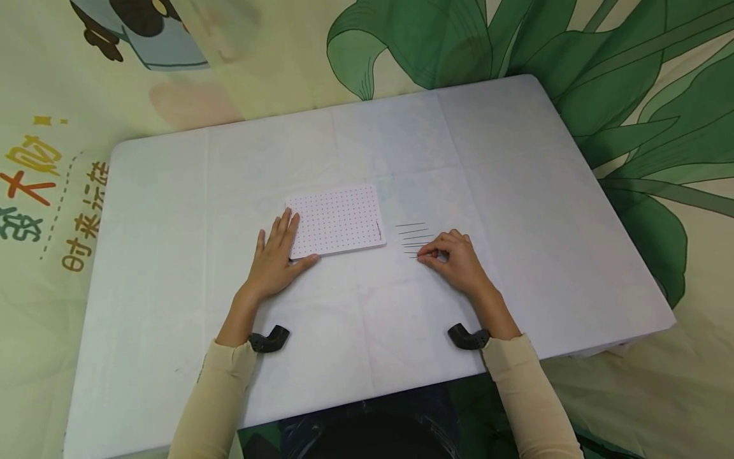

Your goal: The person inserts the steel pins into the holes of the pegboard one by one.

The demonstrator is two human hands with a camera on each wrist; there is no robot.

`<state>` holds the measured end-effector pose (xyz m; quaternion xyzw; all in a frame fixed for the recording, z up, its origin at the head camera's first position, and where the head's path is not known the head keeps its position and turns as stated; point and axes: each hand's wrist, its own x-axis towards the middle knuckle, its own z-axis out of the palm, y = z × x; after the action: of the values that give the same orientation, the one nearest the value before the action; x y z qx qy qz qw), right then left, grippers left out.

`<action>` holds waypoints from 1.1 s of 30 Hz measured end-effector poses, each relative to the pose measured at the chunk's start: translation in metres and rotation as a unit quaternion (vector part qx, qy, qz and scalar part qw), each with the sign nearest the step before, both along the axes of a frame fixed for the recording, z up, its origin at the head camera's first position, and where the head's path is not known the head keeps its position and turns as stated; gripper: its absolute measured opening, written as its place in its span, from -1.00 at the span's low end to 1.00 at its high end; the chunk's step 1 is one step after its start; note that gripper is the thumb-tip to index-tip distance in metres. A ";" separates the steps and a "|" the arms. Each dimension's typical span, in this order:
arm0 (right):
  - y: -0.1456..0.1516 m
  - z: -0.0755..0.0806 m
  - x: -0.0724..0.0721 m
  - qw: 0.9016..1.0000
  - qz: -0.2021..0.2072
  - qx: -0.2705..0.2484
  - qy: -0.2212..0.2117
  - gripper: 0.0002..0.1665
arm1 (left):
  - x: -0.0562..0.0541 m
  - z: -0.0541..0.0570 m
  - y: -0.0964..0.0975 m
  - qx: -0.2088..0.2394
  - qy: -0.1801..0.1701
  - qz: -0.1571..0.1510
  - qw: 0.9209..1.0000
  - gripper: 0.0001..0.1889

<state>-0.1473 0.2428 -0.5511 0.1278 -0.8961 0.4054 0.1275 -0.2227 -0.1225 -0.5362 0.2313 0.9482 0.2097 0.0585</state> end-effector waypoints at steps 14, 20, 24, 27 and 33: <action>-0.001 0.000 0.000 1.000 0.000 0.011 0.000 -0.85 | 0.000 -0.001 0.000 -0.001 0.003 0.002 1.000 -0.02; -0.001 0.000 0.000 1.000 0.002 0.013 -0.002 -0.86 | 0.001 -0.001 0.000 -0.001 0.000 0.001 1.000 -0.02; 0.000 0.000 0.001 1.000 0.000 0.018 0.006 -0.87 | 0.000 -0.003 0.000 -0.002 0.002 0.001 1.000 -0.02; 0.001 0.001 0.001 1.000 -0.005 0.018 0.015 -0.87 | 0.000 -0.004 0.000 -0.003 0.004 0.001 1.000 -0.02; 0.001 0.004 -0.002 0.999 -0.010 0.004 0.032 -0.85 | 0.000 -0.006 0.000 -0.003 0.007 0.002 1.000 -0.02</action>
<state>-0.1489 0.2438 -0.5474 0.1321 -0.8946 0.3960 0.1594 -0.2232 -0.1225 -0.5418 0.2306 0.9498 0.2048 0.0519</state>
